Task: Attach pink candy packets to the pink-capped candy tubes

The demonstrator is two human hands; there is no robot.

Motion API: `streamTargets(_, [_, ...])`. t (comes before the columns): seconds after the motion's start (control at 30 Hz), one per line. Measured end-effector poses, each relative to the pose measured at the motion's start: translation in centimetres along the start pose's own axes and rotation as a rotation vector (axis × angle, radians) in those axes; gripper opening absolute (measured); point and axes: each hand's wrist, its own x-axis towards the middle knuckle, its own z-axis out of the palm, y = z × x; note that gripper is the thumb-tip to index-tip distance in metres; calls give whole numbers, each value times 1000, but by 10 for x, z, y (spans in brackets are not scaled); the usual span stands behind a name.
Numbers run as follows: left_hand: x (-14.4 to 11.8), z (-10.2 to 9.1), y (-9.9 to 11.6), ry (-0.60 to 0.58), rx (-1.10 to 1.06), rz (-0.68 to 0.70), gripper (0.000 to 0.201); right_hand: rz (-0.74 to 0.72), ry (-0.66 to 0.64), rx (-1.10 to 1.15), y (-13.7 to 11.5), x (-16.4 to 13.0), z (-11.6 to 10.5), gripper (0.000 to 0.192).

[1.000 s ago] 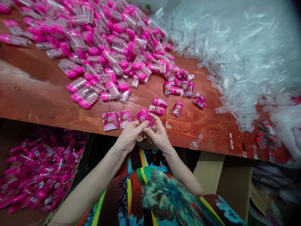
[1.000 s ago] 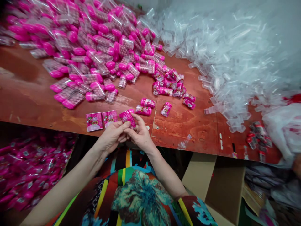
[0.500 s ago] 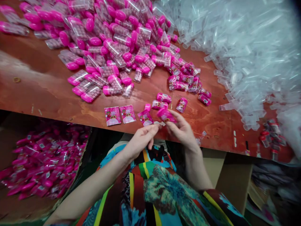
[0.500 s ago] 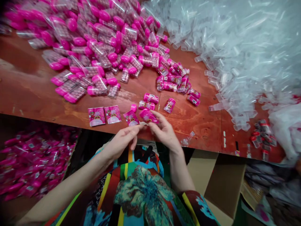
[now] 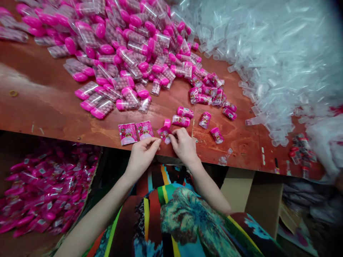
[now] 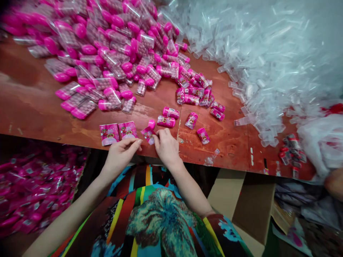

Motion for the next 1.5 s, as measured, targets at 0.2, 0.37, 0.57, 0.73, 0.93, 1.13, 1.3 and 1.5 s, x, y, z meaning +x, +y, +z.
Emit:
streamTargets(0.2, [11,10,6,-74,-341,-234,43,124,-187,702,11,9,-2,27])
streamTargets(0.37, [18,14,8,-66,-359,-203,39,183,-188,875,6,10,5,30])
streamTargets(0.57, [23,4,11,49,-339,-232,46,-96,-38,555,-6,22,16,21])
streamTargets(0.73, [34,-5,29,87,-396,-191,43,-272,-38,-66,-13,35,22,32])
streamTargets(0.93, [36,-2,40,47,-445,-261,42,-299,98,13,22,24,-16,28])
streamTargets(1.13, [40,10,35,43,-485,-337,43,252,626,-130,127,19,-92,38])
streamTargets(1.3, [42,21,37,19,-492,-369,44,366,603,-128,153,9,-104,31])
streamTargets(1.5, [48,34,45,-20,-474,-333,42,176,468,85,71,18,-69,32])
